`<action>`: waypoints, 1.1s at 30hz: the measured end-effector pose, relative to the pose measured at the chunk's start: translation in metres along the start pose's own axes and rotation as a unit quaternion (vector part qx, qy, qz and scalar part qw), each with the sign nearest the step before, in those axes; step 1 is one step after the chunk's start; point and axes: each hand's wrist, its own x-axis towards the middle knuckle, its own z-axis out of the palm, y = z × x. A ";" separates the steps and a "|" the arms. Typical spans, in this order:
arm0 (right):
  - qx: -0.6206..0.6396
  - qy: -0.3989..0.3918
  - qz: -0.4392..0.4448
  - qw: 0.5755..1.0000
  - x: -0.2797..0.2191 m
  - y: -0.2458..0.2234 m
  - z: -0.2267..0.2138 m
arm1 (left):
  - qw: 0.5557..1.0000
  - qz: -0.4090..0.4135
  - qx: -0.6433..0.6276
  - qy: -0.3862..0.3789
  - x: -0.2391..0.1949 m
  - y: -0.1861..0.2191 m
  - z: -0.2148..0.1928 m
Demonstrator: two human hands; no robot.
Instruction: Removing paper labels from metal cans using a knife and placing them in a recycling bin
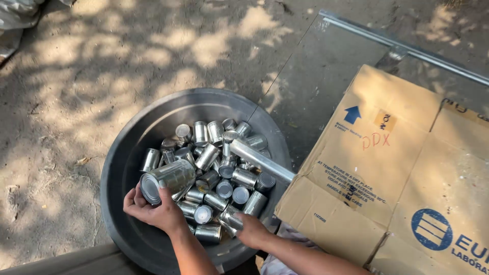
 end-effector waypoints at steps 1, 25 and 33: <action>0.007 -0.027 -0.006 1.000 -0.019 -0.022 -0.014 | 0.998 -0.013 -0.019 -0.063 -0.003 0.022 0.001; 0.468 0.293 -0.175 0.815 -0.344 0.166 -0.344 | 0.633 -0.266 -0.298 -0.663 -0.394 0.228 0.259; 0.073 0.657 0.007 0.750 -0.333 0.247 -0.360 | 0.486 -0.356 -0.447 -0.661 -0.440 0.193 0.324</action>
